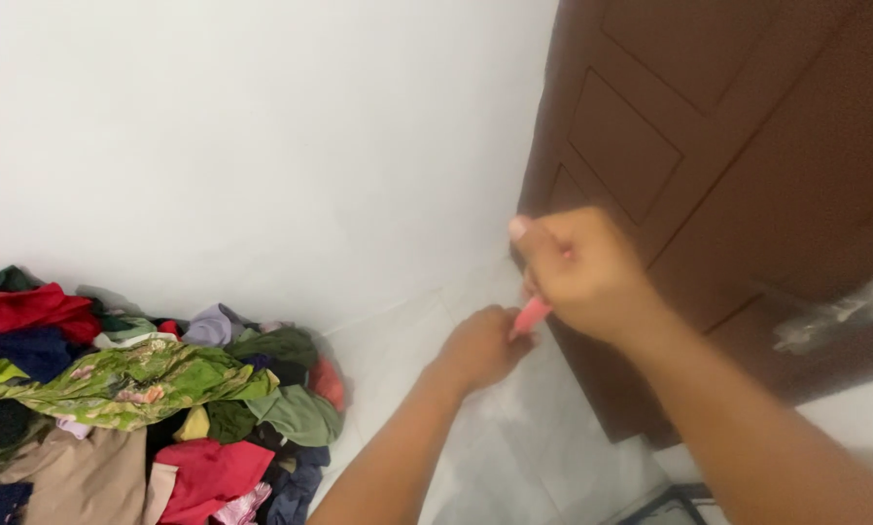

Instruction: The recorder is seen assembling or fixing a pink floor squeegee and then using it to sweep a small area.

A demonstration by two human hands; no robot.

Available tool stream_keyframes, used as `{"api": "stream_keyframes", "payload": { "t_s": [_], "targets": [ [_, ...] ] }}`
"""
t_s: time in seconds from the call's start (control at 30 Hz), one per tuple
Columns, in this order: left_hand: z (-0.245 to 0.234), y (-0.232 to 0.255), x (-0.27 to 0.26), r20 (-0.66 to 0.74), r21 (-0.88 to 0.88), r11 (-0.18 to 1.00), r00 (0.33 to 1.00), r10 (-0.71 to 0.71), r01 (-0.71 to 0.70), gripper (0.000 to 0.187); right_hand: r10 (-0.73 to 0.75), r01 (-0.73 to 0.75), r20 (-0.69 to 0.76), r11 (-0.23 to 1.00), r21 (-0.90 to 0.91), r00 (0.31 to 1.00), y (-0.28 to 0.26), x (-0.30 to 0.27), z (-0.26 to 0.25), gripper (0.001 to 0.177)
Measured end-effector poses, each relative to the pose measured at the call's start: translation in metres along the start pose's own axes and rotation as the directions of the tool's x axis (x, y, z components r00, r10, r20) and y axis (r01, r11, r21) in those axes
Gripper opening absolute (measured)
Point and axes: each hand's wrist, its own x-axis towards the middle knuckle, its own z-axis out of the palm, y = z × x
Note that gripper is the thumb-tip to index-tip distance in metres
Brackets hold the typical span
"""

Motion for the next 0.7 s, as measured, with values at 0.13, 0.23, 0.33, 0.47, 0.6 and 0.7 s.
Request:
{"api": "stream_keyframes", "payload": {
  "t_s": [0.13,0.23,0.33,0.47,0.6,0.7],
  "targets": [
    [-0.023,0.038,-0.018,-0.03,-0.021,1.0,1.0,0.0,-0.001,0.034,0.02,-0.021,-0.024,0.998,-0.062,1.0,-0.03,-0.011,-0.019,0.054],
    [-0.038,0.058,-0.019,-0.043,-0.015,1.0,0.999,0.004,-0.005,0.034,-0.044,0.045,-0.038,0.999,0.03,0.998,-0.038,-0.016,-0.031,0.054],
    [-0.037,0.056,-0.002,-0.098,0.032,0.999,0.995,0.035,-0.032,0.032,-0.179,0.178,-0.086,0.984,-0.018,0.98,-0.032,-0.01,-0.039,0.051],
    [-0.028,0.044,0.03,-0.165,0.037,0.999,0.986,0.003,0.003,0.032,-0.19,0.196,-0.076,0.978,0.067,0.979,0.009,-0.001,-0.04,0.047],
    [0.016,-0.013,0.08,-0.208,0.005,1.0,0.978,-0.01,0.012,0.036,-0.038,0.039,0.015,0.998,-0.046,0.999,0.055,0.014,-0.026,0.037],
    [0.09,-0.095,0.126,-0.134,-0.068,0.998,0.991,-0.02,0.011,0.062,-0.314,0.322,0.079,0.941,-0.103,0.946,0.119,0.022,-0.003,0.029]
  ]
}}
